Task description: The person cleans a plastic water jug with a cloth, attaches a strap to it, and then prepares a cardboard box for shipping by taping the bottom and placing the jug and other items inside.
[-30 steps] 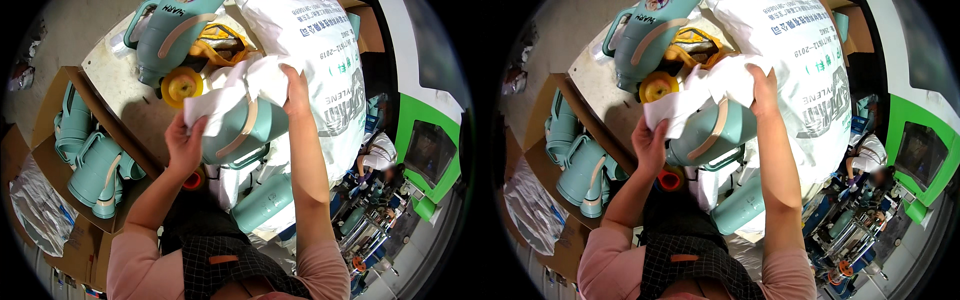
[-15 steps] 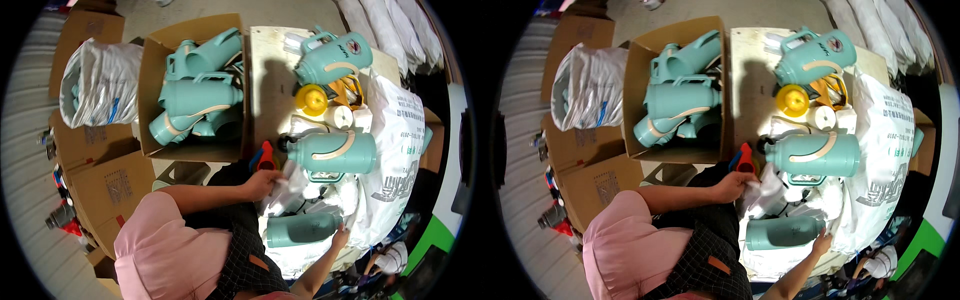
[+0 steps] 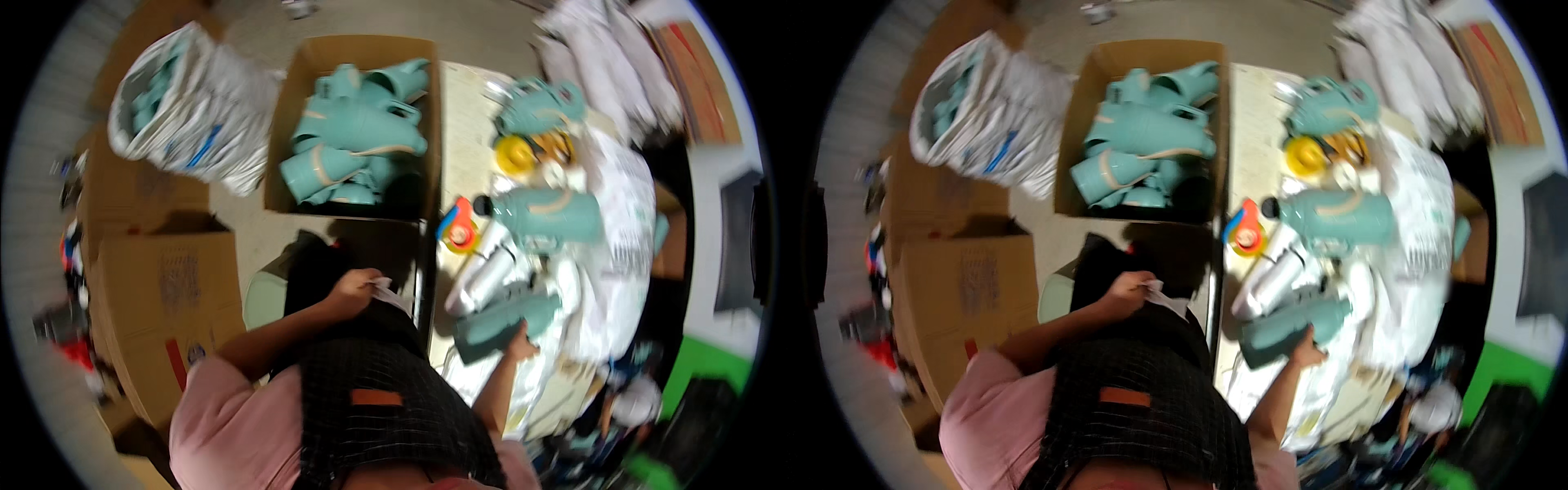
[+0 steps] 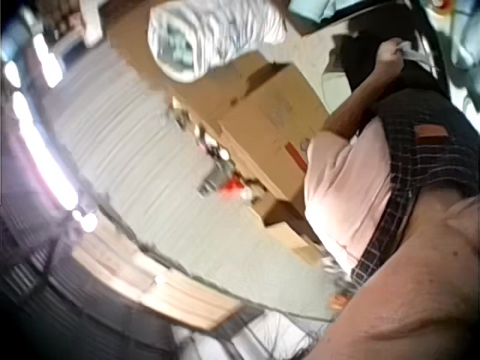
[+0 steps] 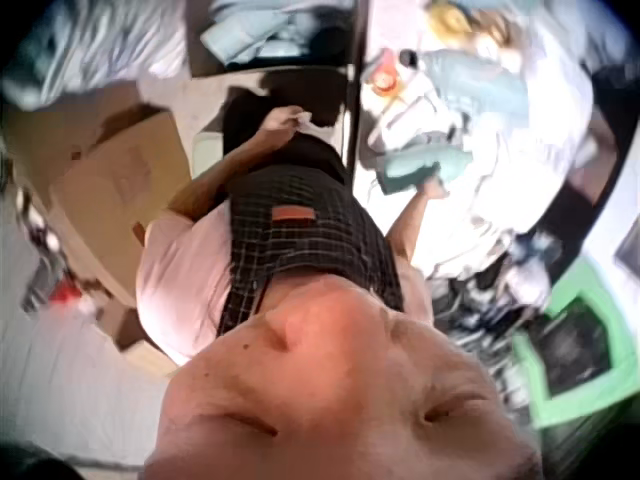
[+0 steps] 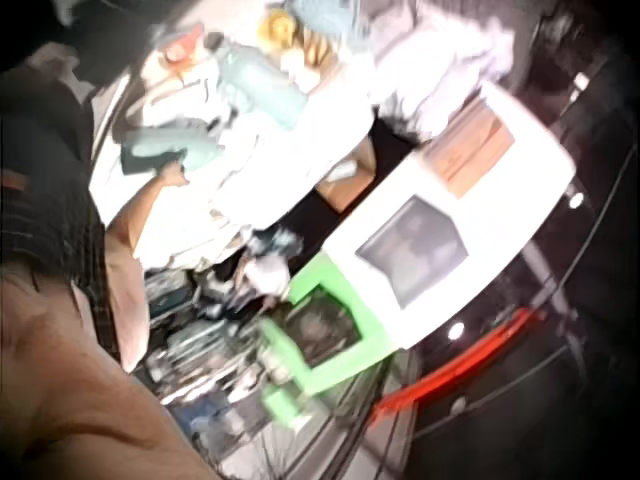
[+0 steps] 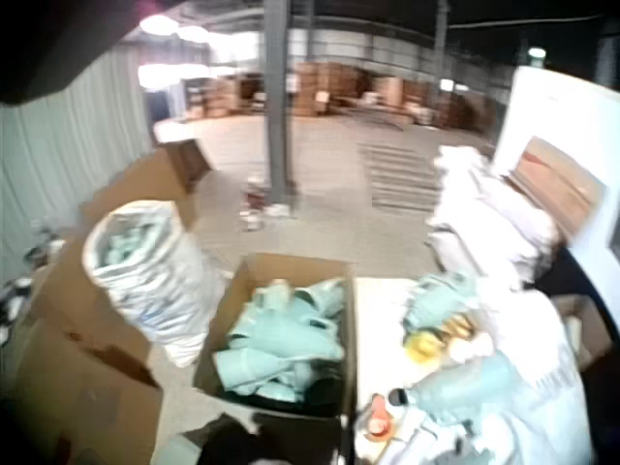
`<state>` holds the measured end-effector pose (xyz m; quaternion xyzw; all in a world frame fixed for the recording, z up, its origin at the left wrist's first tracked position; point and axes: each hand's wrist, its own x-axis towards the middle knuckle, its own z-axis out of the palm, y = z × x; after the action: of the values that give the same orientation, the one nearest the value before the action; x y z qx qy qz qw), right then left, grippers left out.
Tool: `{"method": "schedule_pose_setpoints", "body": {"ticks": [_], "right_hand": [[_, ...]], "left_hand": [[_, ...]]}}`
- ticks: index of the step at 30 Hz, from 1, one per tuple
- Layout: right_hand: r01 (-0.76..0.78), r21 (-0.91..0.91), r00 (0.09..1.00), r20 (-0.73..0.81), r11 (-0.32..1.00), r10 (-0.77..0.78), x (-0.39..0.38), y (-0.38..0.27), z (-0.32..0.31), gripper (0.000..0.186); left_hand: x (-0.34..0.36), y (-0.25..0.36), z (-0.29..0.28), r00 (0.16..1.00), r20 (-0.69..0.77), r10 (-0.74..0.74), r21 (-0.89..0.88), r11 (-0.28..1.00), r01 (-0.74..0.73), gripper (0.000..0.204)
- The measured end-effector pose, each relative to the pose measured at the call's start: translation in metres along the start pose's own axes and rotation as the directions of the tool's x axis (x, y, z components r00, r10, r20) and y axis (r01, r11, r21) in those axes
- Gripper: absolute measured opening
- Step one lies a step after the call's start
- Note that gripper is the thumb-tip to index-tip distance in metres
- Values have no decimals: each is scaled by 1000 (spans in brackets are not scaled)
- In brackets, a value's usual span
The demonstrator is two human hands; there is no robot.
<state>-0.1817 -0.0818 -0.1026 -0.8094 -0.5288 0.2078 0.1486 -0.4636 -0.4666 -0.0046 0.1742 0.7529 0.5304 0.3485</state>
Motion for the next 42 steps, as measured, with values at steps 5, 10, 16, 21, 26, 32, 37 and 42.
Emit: {"method": "schedule_pose_setpoints", "body": {"ticks": [5, 10, 16, 21, 26, 32, 37, 42], "right_hand": [[346, -58, 938, 43, 937, -344, -89, 20, 37, 109], [-583, 25, 788, -227, 812, 573, -50, 39, 15, 103], [-595, 757, 803, 569, 270, 174, -37, 154, 79, 63], [-641, 728, 762, 641, 242, 91, -117, 30, 38, 44], [173, 529, 971, -234, 830, -54, -156, -106, -22, 43], [397, 787, 853, -126, 473, -506, -372, -201, 30, 47], [-653, 526, 261, 832, 545, -489, -698, -299, 92, 48], [-650, 276, -502, 544, 708, -673, -1004, -364, 178, 42]], "left_hand": [[-79, -28, -74, 962, -192, -192, -274, 952, 135, 31], [-136, -110, -122, 910, -257, -325, -287, 925, 249, 23], [-129, -152, -180, 669, -417, -615, -717, 676, 173, 24], [-108, -78, -179, 932, -310, -188, 87, 970, 225, 19], [-81, -85, -214, 974, -194, -119, -295, 954, 58, 13], [-86, -121, -310, 923, -205, -324, -318, 914, 250, 21], [-136, -192, -440, 849, -280, -449, -523, 813, 258, 20], [-198, -242, -562, 771, -537, -343, -465, 883, 69, 27]]}}
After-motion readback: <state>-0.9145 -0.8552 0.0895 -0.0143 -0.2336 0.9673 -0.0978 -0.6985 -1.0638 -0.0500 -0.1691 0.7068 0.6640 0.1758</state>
